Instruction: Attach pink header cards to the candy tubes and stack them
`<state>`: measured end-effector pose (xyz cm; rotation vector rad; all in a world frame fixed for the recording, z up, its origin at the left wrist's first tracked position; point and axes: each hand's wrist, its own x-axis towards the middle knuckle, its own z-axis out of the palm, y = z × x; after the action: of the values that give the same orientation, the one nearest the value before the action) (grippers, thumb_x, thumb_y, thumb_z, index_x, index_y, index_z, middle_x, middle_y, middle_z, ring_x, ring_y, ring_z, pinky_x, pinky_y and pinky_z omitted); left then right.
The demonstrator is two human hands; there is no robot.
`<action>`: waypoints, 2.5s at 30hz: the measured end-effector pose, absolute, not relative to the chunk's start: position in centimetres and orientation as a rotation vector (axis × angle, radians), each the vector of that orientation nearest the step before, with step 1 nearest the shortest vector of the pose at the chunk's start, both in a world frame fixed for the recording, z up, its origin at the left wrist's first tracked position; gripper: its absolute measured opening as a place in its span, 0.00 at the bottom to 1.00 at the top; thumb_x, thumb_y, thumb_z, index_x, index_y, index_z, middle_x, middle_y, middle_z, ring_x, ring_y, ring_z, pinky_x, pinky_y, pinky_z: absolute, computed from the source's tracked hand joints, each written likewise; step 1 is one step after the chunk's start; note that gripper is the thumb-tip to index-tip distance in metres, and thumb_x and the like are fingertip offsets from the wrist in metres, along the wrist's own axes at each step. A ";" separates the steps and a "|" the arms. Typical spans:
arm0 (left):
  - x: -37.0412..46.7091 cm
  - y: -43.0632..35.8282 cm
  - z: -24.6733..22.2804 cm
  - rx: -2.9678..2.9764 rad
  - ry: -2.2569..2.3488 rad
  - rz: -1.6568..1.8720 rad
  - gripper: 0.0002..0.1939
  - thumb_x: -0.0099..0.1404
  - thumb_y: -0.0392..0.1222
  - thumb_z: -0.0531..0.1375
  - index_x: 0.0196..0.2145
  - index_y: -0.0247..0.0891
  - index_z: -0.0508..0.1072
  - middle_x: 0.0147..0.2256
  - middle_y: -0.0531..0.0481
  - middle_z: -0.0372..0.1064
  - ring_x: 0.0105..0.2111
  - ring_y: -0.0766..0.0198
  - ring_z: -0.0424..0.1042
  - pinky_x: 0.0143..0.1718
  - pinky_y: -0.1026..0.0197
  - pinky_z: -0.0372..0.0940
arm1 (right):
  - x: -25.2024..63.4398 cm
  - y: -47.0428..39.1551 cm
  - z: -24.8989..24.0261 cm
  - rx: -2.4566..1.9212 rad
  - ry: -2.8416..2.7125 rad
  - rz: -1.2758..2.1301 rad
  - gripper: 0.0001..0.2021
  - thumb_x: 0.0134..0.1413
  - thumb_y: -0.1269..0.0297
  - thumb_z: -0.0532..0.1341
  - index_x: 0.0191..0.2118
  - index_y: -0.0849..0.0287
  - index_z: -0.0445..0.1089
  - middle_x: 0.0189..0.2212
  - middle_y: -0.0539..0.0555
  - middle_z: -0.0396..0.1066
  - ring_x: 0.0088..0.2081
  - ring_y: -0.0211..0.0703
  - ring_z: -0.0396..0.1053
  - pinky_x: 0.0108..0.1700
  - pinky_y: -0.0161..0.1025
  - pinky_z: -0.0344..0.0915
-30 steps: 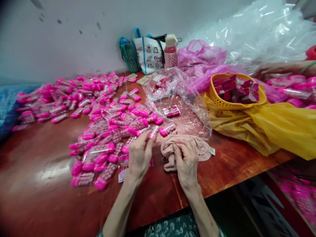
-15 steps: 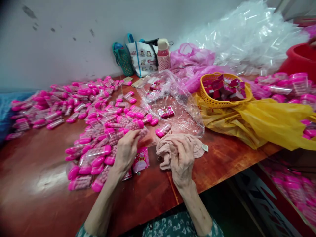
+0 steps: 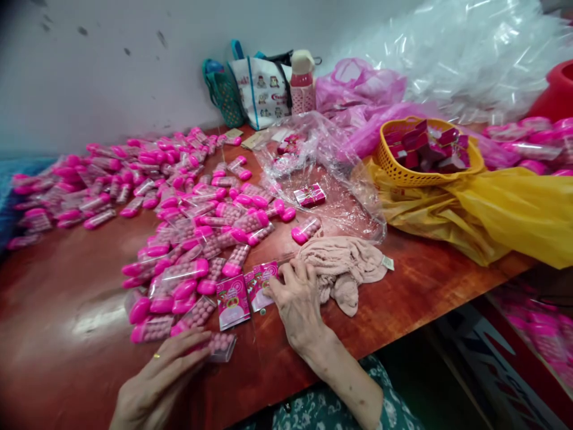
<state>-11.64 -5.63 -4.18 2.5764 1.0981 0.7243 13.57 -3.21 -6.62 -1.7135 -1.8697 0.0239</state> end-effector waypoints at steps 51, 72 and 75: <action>-0.1 -4.2 -2.6 0.420 1.184 1.197 0.11 0.40 0.36 0.71 0.25 0.34 0.78 0.24 0.49 0.75 0.25 0.62 0.73 0.31 0.61 0.70 | 11.2 -6.8 -3.6 -1.214 -1.144 1.213 0.17 0.59 0.57 0.53 0.22 0.60 0.63 0.20 0.46 0.58 0.23 0.34 0.56 0.25 0.33 0.52; -2.2 -4.5 -3.6 1.001 1.376 1.355 0.08 0.48 0.31 0.67 0.27 0.37 0.73 0.30 0.55 0.71 0.32 0.69 0.70 0.34 0.70 0.65 | 10.8 -6.2 -4.9 -1.274 -1.473 0.819 0.15 0.62 0.63 0.52 0.29 0.61 0.71 0.26 0.54 0.69 0.29 0.41 0.66 0.32 0.36 0.63; -2.5 -4.6 -3.5 1.002 1.397 1.294 0.10 0.49 0.32 0.66 0.31 0.38 0.73 0.29 0.55 0.72 0.30 0.69 0.71 0.30 0.70 0.66 | 10.7 -6.2 -5.0 -1.279 -1.513 0.806 0.16 0.62 0.62 0.51 0.31 0.62 0.72 0.25 0.54 0.69 0.29 0.42 0.66 0.31 0.37 0.63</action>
<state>-2.54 -4.58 -3.50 1.0019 1.3970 1.2935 10.66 -6.23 -5.03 -1.2792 -1.5129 0.8064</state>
